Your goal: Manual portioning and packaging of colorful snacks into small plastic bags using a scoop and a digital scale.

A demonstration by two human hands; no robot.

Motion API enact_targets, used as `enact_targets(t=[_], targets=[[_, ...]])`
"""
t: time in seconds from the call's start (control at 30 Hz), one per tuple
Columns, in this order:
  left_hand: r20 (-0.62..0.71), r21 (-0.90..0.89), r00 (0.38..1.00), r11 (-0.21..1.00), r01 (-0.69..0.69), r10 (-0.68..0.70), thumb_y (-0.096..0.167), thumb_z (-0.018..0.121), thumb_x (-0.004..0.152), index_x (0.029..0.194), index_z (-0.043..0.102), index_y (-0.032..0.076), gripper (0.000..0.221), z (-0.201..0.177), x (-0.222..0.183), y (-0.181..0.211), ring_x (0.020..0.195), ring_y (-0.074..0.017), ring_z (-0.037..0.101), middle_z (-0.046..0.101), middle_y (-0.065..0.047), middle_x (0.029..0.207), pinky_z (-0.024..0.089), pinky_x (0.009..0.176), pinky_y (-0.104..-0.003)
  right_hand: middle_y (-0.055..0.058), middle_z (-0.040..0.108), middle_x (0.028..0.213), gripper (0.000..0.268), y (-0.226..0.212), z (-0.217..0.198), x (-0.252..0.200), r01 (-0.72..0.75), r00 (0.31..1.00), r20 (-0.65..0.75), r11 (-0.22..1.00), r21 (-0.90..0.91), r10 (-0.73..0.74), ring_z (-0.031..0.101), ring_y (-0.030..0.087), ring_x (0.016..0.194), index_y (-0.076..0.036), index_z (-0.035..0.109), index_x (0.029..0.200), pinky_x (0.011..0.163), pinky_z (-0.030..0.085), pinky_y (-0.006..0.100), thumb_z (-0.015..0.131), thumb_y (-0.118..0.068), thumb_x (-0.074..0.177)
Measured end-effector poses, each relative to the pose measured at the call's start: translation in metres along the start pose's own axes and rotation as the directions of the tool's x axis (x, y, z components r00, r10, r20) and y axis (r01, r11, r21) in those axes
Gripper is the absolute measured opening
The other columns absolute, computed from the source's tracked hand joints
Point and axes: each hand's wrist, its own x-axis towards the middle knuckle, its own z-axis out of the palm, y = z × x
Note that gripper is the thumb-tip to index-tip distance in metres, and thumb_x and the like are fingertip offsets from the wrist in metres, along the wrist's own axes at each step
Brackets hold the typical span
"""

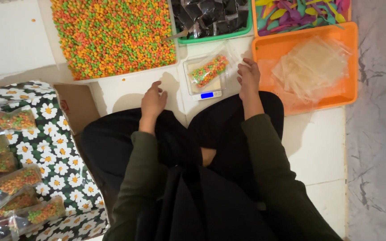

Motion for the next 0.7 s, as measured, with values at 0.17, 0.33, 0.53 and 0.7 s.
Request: enact_targets(t=[0.17, 0.33, 0.53, 0.7], targets=[[-0.048, 0.015, 0.999, 1.0, -0.023, 0.024, 0.021, 0.062, 0.1, 0.143, 0.056, 0.002, 0.047, -0.044, -0.04, 0.023, 0.113, -0.0372, 0.07, 0.071, -0.022, 0.119, 0.057, 0.092, -0.052, 0.002, 0.054, 0.105, 0.037, 0.003, 0.003, 0.001, 0.001, 0.999, -0.037, 1.0, 0.022, 0.0, 0.058, 0.015, 0.1, -0.012, 0.058, 0.131, 0.083, 0.051, 0.028, 0.066, -0.019, 0.095], [-0.087, 0.008, 0.996, 1.0, -0.013, 0.013, 0.018, 0.061, 0.101, 0.141, 0.058, 0.0, 0.044, -0.056, -0.061, 0.025, 0.113, -0.0379, 0.069, 0.071, -0.023, 0.119, 0.057, 0.091, -0.052, 0.005, 0.055, 0.109, 0.039, 0.01, 0.003, 0.006, 0.004, 1.0, -0.023, 0.999, 0.031, -0.004, 0.058, 0.018, 0.106, -0.013, 0.059, 0.132, 0.087, 0.052, 0.031, 0.067, -0.022, 0.095], [-0.119, 0.004, 0.992, 1.0, -0.028, 0.029, 0.016, 0.061, 0.1, 0.137, 0.061, 0.0, 0.041, -0.054, -0.066, 0.022, 0.11, -0.0383, 0.07, 0.072, -0.022, 0.115, 0.058, 0.089, -0.052, -0.003, 0.05, 0.102, 0.035, 0.025, 0.003, 0.021, 0.049, 0.995, 0.093, 0.997, -0.063, -0.044, 0.056, 0.013, 0.098, -0.019, 0.061, 0.13, 0.087, 0.049, 0.03, 0.069, -0.018, 0.096], [-0.133, 0.009, 0.991, 1.0, -0.024, 0.025, 0.014, 0.06, 0.1, 0.135, 0.063, 0.0, 0.038, -0.052, -0.066, 0.023, 0.108, -0.0369, 0.071, 0.073, -0.021, 0.112, 0.06, 0.087, -0.051, -0.001, 0.045, 0.105, 0.032, 0.018, 0.005, 0.015, 0.071, 0.991, 0.121, 0.996, -0.06, -0.063, 0.054, 0.013, 0.099, -0.017, 0.061, 0.127, 0.086, 0.048, 0.027, 0.067, -0.014, 0.096]])
